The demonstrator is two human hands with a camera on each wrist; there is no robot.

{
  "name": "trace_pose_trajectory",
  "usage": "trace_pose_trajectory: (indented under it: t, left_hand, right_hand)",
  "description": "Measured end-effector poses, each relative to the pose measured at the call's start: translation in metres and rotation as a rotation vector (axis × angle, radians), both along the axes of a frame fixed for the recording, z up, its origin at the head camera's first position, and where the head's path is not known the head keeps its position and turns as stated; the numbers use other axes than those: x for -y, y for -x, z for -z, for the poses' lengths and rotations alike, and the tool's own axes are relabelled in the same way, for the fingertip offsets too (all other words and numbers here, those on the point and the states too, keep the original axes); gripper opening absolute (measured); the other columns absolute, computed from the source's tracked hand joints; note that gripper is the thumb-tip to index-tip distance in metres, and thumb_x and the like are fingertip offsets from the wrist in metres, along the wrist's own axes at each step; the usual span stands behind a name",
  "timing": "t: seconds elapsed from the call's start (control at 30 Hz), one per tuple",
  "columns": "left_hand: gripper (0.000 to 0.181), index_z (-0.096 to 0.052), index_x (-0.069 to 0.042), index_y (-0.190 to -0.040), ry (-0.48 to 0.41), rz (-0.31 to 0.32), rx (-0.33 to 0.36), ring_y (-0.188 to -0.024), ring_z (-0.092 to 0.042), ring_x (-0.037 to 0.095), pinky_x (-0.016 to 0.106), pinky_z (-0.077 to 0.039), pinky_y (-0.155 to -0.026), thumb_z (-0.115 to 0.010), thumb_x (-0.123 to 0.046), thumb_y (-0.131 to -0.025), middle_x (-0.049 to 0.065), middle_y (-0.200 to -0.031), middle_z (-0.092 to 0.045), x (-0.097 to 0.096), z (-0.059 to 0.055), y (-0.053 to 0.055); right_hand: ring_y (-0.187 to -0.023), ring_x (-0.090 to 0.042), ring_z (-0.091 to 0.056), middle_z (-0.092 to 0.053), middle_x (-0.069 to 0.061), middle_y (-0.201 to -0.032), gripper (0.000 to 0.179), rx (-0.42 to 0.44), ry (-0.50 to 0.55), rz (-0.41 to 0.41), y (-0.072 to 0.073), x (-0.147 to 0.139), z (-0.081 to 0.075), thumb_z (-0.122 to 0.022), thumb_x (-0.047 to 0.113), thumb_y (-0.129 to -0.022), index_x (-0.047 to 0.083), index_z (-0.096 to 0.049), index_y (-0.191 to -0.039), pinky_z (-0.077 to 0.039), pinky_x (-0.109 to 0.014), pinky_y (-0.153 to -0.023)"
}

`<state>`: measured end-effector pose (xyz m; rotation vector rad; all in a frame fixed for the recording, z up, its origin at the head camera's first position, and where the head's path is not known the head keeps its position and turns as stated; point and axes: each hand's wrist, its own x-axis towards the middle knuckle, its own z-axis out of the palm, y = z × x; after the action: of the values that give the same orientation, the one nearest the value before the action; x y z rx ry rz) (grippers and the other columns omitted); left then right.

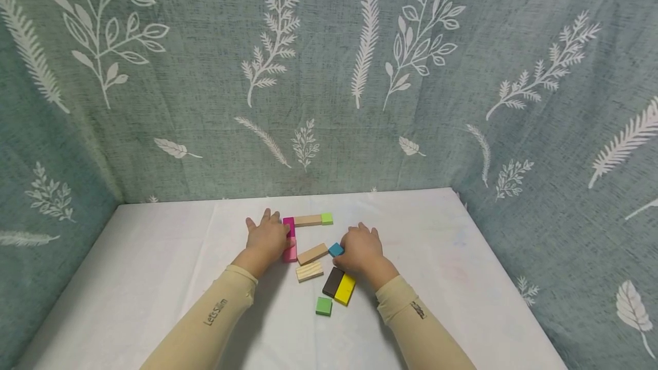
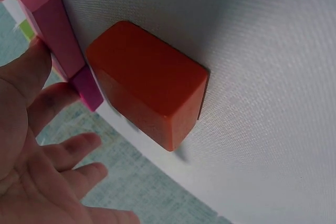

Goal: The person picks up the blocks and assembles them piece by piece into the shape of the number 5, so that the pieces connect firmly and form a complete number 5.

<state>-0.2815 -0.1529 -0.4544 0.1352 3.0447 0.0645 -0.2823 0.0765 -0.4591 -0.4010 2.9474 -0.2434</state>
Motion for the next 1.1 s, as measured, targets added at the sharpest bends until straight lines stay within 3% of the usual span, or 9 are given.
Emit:
trace_pose_trajectory:
  t: [0.2, 0.5, 0.7, 0.87, 1.0, 1.1]
  left_hand:
    - [0.049, -0.071, -0.014, -0.127, 0.010, -0.009, 0.003, -0.152, -0.027, 0.040, 0.076, -0.023, -0.113, -0.066, -0.049, -0.093, 0.018, -0.155, -0.046, 0.000, 0.000, -0.001]
    - [0.053, -0.068, -0.012, -0.132, 0.015, -0.003, 0.022, -0.153, -0.025, 0.040, 0.075, -0.021, -0.114, -0.065, -0.049, -0.094, 0.018, -0.158, -0.041, -0.001, 0.001, -0.002]
    - [0.053, -0.069, -0.010, -0.129, -0.005, -0.009, 0.020, -0.153, -0.025, 0.040, 0.076, -0.022, -0.114, -0.067, -0.048, -0.093, 0.019, -0.161, -0.036, -0.004, 0.004, -0.003]
    - [0.051, -0.070, -0.009, -0.127, 0.004, 0.000, -0.003, -0.153, -0.026, 0.041, 0.077, -0.022, -0.113, -0.068, -0.047, -0.093, 0.020, -0.160, -0.037, -0.003, 0.003, -0.002]
    - [0.050, -0.070, -0.009, -0.128, 0.020, -0.004, -0.009, -0.152, -0.026, 0.041, 0.077, -0.023, -0.113, -0.065, -0.046, -0.095, 0.020, -0.159, -0.038, -0.001, 0.002, -0.001]
    - [0.050, -0.068, -0.007, -0.130, 0.010, 0.001, 0.000, -0.152, -0.026, 0.042, 0.077, -0.022, -0.112, -0.062, -0.044, -0.097, 0.021, -0.159, -0.038, -0.002, 0.003, -0.002]
  right_hand:
    - [-0.143, -0.040, -0.044, -0.062, -0.011, -0.141, 0.042, 0.003, -0.002, -0.013, 0.000, 0.001, 0.000, -0.085, 0.047, -0.077, 0.016, -0.080, -0.104, -0.032, -0.065, -0.116]
    - [-0.142, -0.039, -0.045, -0.060, -0.013, -0.142, 0.056, 0.026, 0.027, -0.030, -0.003, -0.014, -0.005, -0.081, 0.051, -0.079, 0.015, -0.074, -0.121, -0.037, -0.062, -0.113]
    - [-0.138, -0.041, -0.049, -0.062, -0.016, -0.139, 0.054, 0.031, 0.005, -0.046, -0.029, -0.025, -0.015, -0.083, 0.057, -0.073, 0.014, -0.078, -0.106, -0.040, -0.063, -0.110]
    - [-0.140, -0.042, -0.047, -0.057, -0.018, -0.145, 0.074, 0.019, 0.013, -0.110, -0.057, -0.022, -0.013, -0.085, 0.066, -0.065, 0.011, -0.076, -0.112, -0.038, -0.066, -0.111]
    - [-0.141, -0.042, -0.046, -0.054, -0.019, -0.148, 0.081, -0.031, 0.009, -0.138, -0.065, -0.013, -0.005, -0.082, 0.071, -0.064, 0.007, -0.075, -0.114, -0.035, -0.068, -0.112]
    - [-0.140, -0.041, -0.047, -0.056, -0.019, -0.146, 0.073, -0.046, 0.013, -0.154, -0.066, -0.010, 0.000, -0.083, 0.066, -0.068, 0.007, -0.075, -0.110, -0.035, -0.067, -0.112]
